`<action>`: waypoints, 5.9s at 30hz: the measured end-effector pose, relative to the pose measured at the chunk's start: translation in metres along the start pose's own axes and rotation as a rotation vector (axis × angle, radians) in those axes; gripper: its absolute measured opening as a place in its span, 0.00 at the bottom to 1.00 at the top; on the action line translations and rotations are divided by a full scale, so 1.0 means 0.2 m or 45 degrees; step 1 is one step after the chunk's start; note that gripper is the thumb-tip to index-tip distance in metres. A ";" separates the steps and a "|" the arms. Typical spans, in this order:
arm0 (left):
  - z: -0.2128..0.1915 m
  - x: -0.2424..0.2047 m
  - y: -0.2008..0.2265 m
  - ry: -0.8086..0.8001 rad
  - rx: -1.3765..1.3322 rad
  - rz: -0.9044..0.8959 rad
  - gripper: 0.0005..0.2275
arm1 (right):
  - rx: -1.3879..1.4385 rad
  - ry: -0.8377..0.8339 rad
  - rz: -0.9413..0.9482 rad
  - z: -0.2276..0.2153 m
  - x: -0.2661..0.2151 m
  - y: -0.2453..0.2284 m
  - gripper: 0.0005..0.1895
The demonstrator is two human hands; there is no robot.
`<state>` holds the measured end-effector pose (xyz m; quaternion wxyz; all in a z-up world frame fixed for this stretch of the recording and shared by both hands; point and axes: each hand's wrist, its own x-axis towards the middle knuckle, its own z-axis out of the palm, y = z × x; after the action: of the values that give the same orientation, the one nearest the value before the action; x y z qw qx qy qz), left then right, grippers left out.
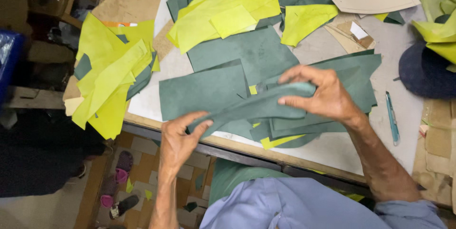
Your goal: The person sorts and stacks green and yellow fabric pieces on a work table, separating them by color and shape. The person also handles cardboard pattern templates, moving them aside and placing them on top of the fabric stacks.
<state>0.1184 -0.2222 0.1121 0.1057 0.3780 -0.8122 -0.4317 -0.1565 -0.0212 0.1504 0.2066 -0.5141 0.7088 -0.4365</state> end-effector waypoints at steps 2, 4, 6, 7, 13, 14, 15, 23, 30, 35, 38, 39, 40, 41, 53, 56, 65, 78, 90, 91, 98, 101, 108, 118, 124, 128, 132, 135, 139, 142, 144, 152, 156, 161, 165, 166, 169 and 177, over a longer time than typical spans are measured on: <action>-0.11 0.19 0.02 0.138 -0.091 -0.054 0.15 | 0.116 0.233 0.068 -0.01 0.18 0.07 0.28; -0.20 0.42 0.06 0.333 -0.264 0.346 0.16 | 0.109 0.412 -0.066 -0.05 0.40 0.16 0.28; -0.22 0.70 0.12 0.369 -0.155 0.282 0.16 | 0.415 0.451 -0.092 -0.05 0.66 0.28 0.29; -0.22 0.80 0.14 0.353 -0.019 0.138 0.17 | 0.422 0.517 -0.054 -0.05 0.74 0.34 0.30; -0.04 0.77 0.01 0.360 -0.166 0.626 0.23 | 0.136 0.821 -0.026 -0.25 0.28 0.57 0.27; 0.01 0.72 -0.03 0.295 -0.114 0.543 0.21 | 0.060 0.909 0.011 -0.30 0.12 0.59 0.28; 0.08 0.67 -0.06 0.229 -0.061 0.463 0.19 | 0.070 1.010 0.109 -0.33 -0.03 0.61 0.26; 0.83 0.36 0.02 -0.170 -0.162 0.849 0.11 | -0.357 0.879 0.751 -0.05 -0.69 0.75 0.09; 1.10 0.11 0.14 0.008 0.333 1.101 0.14 | -0.673 0.545 0.522 0.05 -0.63 0.76 0.27; 1.12 0.06 0.14 0.155 0.341 1.075 0.12 | -0.590 0.398 0.466 -0.04 -0.55 0.74 0.18; 1.09 0.06 0.19 0.037 0.229 0.930 0.12 | -0.318 0.367 0.432 -0.04 -0.51 0.68 0.13; 1.06 0.07 0.22 0.079 0.093 0.906 0.18 | -0.185 0.336 0.481 -0.04 -0.50 0.65 0.11; 1.03 0.08 0.25 0.125 -0.038 0.878 0.23 | -0.251 0.290 0.246 -0.02 -0.49 0.62 0.11; 1.00 0.09 0.27 0.172 -0.169 0.851 0.29 | -0.314 0.244 0.010 -0.01 -0.51 0.57 0.12; 0.35 0.57 0.31 -0.146 -0.265 0.600 0.06 | 0.379 0.448 0.361 0.38 -0.55 0.32 0.14; 0.18 0.90 0.45 -0.068 0.000 0.540 0.08 | 0.360 0.305 0.428 0.45 -0.64 0.31 0.13; 0.60 0.80 0.29 -0.090 0.037 0.749 0.08 | -0.315 0.912 0.698 0.07 -0.86 0.65 0.12; 1.00 0.43 0.18 -0.123 0.266 0.681 0.24 | -0.424 0.749 0.595 -0.11 -0.78 0.88 0.35; 1.04 0.39 0.22 -0.061 0.344 0.665 0.17 | -0.115 0.798 0.658 -0.14 -0.83 0.99 0.42; 1.03 0.37 0.23 -0.037 0.336 0.717 0.15 | -0.076 0.801 0.650 -0.14 -0.83 1.00 0.42; 0.92 -0.02 0.30 -0.056 0.004 1.295 0.12 | 0.021 0.708 0.408 -0.24 -0.82 0.95 0.51; 0.84 -0.17 0.24 -0.048 -0.220 1.191 0.11 | 0.125 0.552 0.172 -0.28 -0.82 0.85 0.50; 0.43 -0.27 -0.16 0.291 -0.309 0.023 0.13 | 0.257 0.147 0.446 0.33 -0.65 0.53 0.10; 0.13 0.14 -0.57 0.305 0.441 0.585 0.24 | 0.061 -0.444 0.185 0.00 -0.55 0.17 0.24; 0.01 0.22 -0.67 0.290 0.314 0.309 0.36 | -0.301 -0.424 0.187 -0.26 -0.77 0.14 0.17; 0.12 0.15 -0.66 0.348 0.321 0.209 0.33 | -0.297 -0.326 0.385 -0.24 -0.93 0.18 0.16; 0.23 0.11 -0.62 0.492 0.200 0.056 0.30 | -0.221 -0.410 0.396 -0.25 -0.93 0.13 0.20; 0.22 0.13 -0.57 0.505 0.242 0.133 0.29 | -0.091 -0.595 0.186 -0.27 -0.78 0.01 0.22; 0.15 0.10 -0.41 0.348 0.185 0.221 0.36 | 0.044 -0.634 -0.159 -0.08 -0.52 -0.24 0.20; 0.16 -0.09 -0.24 -0.156 -0.251 0.558 0.50 | 0.199 -0.686 -0.277 0.06 -0.35 -0.39 0.22; 0.17 -0.16 -0.20 -0.399 -0.055 0.747 0.28 | 0.285 -0.685 -0.343 0.11 -0.29 -0.42 0.21; 0.01 -0.18 -0.67 -0.162 -0.397 -0.488 0.12 | 0.259 0.237 0.764 0.66 -0.13 0.15 0.14; 0.13 -0.14 -0.76 0.171 -0.671 -0.475 0.12 | 0.568 0.378 0.788 0.86 -0.13 0.39 0.13; 0.19 -0.10 -0.77 0.265 -0.523 -0.547 0.11 | 0.248 0.486 0.840 0.89 -0.17 0.46 0.13; 0.17 -0.10 -0.75 0.282 -0.417 -0.560 0.14 | 0.073 0.503 0.916 0.92 -0.14 0.47 0.14; 0.18 -0.10 -0.74 0.292 -0.381 -0.590 0.15 | 0.084 0.493 0.912 0.91 -0.13 0.47 0.14; 0.19 -0.08 -0.72 0.311 -0.563 -0.527 0.16 | 0.090 0.463 0.913 0.88 -0.11 0.49 0.14; 0.26 -0.07 -0.77 0.477 -0.398 -0.530 0.15 | 0.283 0.454 0.885 0.87 -0.11 0.45 0.12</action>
<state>0.1828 -0.2331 -0.0379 0.2195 0.5881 -0.6076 -0.4866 -0.0679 -0.0646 -0.0212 0.2701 -0.1346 0.8136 -0.4970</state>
